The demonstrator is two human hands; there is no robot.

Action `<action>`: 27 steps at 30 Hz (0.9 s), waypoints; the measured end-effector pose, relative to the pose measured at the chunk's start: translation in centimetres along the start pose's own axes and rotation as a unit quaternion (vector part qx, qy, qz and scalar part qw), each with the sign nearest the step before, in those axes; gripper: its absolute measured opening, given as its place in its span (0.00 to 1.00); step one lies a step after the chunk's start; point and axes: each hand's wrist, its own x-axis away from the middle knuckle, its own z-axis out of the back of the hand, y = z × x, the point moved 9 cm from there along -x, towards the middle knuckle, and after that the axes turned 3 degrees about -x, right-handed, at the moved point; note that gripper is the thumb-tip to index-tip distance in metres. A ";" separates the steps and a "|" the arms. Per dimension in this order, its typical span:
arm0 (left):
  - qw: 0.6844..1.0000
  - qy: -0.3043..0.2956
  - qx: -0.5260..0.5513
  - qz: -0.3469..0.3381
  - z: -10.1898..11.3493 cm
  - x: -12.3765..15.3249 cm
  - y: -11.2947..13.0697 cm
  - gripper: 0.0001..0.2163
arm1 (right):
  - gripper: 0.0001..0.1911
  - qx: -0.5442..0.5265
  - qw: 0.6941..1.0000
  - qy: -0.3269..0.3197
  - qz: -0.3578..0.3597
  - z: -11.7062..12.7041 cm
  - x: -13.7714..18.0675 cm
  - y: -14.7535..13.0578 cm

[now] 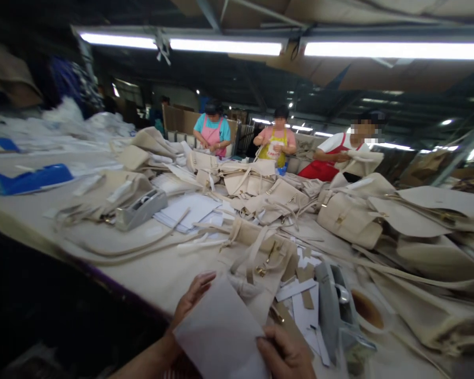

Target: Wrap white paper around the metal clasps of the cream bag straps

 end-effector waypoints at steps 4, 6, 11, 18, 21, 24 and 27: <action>0.942 -0.127 0.217 0.224 0.2 3.9 -1.4 0.23 | 0.19 0.047 0.997 -0.054 -0.031 -2.2 -1.0 2.8; 0.924 -0.163 0.224 0.263 0.1 5.2 -1.4 0.23 | 0.18 0.088 0.994 -0.065 -0.025 -2.3 -1.7 3.3; 0.939 -0.161 0.109 0.283 0.3 6.1 -2.3 0.19 | 0.17 0.166 0.980 -0.109 0.014 -3.1 -2.0 2.2; 0.972 -0.049 0.024 0.230 1.2 4.5 -2.4 0.13 | 0.11 0.096 0.995 -0.027 -0.028 -0.9 -0.2 2.6; 0.975 -0.050 0.027 0.213 1.1 4.5 -2.3 0.14 | 0.13 0.025 0.998 -0.008 -0.061 0.0 0.3 4.2; 0.975 -0.045 0.040 0.215 1.1 4.9 -2.3 0.15 | 0.15 -0.033 0.997 0.005 -0.064 0.4 0.3 4.6; 0.971 -0.043 0.060 0.228 1.0 5.1 -2.0 0.16 | 0.16 -0.057 0.996 0.037 -0.060 0.9 0.2 4.3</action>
